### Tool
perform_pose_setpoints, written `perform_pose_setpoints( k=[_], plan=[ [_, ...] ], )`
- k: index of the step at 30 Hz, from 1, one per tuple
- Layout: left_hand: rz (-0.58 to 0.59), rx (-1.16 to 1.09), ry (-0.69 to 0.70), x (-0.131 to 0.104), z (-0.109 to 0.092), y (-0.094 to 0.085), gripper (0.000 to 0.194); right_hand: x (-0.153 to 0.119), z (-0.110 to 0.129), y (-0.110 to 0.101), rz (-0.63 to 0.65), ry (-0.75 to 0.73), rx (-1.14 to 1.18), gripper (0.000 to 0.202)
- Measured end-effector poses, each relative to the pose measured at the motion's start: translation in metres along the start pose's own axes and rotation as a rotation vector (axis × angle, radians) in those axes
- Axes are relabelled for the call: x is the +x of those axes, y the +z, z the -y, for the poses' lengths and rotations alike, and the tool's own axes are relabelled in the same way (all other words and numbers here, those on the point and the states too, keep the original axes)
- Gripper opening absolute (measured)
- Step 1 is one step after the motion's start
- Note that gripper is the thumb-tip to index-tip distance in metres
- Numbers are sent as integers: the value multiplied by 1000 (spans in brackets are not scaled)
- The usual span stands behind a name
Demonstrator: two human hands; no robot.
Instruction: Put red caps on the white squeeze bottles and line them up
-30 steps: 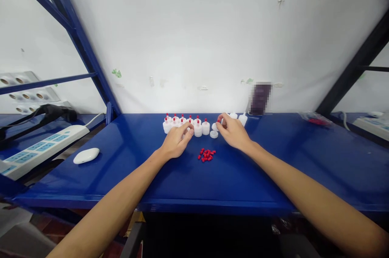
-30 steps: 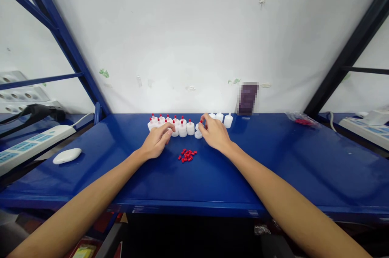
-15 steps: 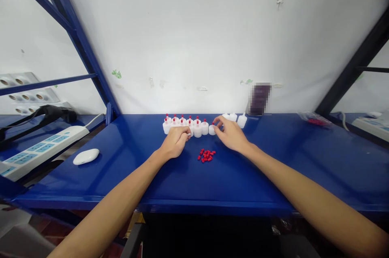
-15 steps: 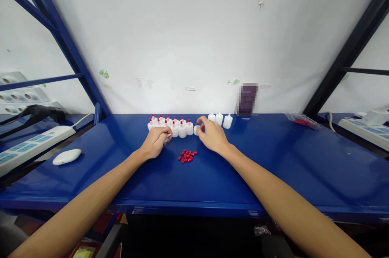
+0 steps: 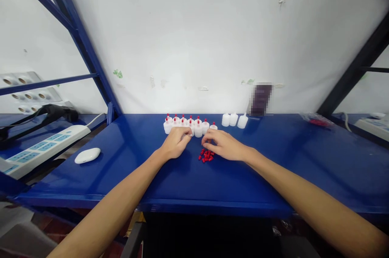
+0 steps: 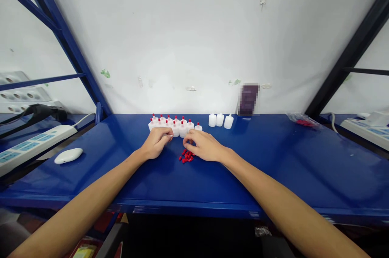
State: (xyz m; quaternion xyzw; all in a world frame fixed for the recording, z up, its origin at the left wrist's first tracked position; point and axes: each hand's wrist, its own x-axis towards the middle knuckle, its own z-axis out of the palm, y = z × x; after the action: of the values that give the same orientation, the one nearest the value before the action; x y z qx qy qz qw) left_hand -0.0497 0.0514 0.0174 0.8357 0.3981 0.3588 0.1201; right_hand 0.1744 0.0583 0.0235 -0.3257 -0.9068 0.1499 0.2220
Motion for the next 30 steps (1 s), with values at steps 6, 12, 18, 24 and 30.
perform_pose_setpoints(
  k=[6,12,18,24,30],
  plan=[
    [-25,-46,-3,0,-1,-1,17,8,-1,6,106,170,265,16],
    [-82,-144,-51,-2,2,-2,19,8,-2,6,136,169,234,16],
    [-102,-62,-31,-1,0,-1,21,9,-9,16,28,116,138,19],
    [-86,-25,41,-1,-3,-1,27,9,-13,18,24,55,40,15],
    [-11,-17,13,0,1,1,32,10,-8,17,-124,5,13,9]
  ],
)
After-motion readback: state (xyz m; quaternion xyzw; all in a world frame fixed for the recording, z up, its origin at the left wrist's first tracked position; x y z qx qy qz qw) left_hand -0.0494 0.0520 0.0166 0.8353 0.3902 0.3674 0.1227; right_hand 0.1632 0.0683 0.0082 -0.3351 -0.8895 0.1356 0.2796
